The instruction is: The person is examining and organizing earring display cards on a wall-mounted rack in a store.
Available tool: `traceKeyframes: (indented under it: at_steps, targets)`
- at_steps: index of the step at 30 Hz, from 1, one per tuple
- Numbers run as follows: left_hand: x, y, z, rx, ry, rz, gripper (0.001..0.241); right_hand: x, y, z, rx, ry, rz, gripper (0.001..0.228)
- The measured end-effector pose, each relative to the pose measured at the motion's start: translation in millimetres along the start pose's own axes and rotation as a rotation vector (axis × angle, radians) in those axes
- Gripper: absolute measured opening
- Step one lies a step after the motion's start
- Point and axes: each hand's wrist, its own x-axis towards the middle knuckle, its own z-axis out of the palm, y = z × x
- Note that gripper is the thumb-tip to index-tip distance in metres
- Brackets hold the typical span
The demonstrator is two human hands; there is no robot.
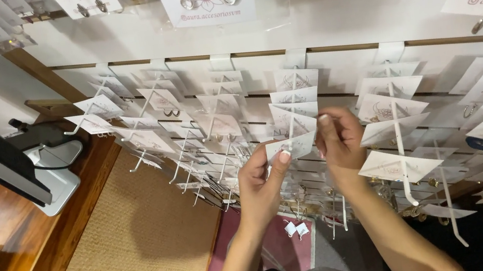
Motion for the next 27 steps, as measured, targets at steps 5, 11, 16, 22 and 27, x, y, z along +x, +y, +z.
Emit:
traceKeyframes:
  at_steps: [5, 11, 16, 22, 27]
  targets:
    - [-1.9, 0.3, -1.8, -0.006, -0.008, -0.018, 0.013, 14.0, -18.2, 12.7, 0.000, 0.038, -0.003, 0.016]
    - [-3.2, -7.1, -8.2, -0.006, 0.012, -0.019, 0.015, 26.9, -17.0, 11.7, -0.160, -0.005, -0.011, 0.004]
    - [-2.7, -3.7, -8.2, 0.001, 0.027, -0.010, 0.015, 29.3, -33.8, 21.1, -0.191, 0.007, 0.004, 0.002]
    - [-2.7, -15.7, -16.3, 0.022, 0.043, -0.004, 0.015, 12.3, -7.3, 6.0, 0.008, 0.039, -0.026, 0.011]
    - [-1.3, -11.4, -11.5, 0.014, 0.036, -0.015, 0.009, 12.4, -11.2, 3.0, -0.124, -0.055, -0.057, 0.009]
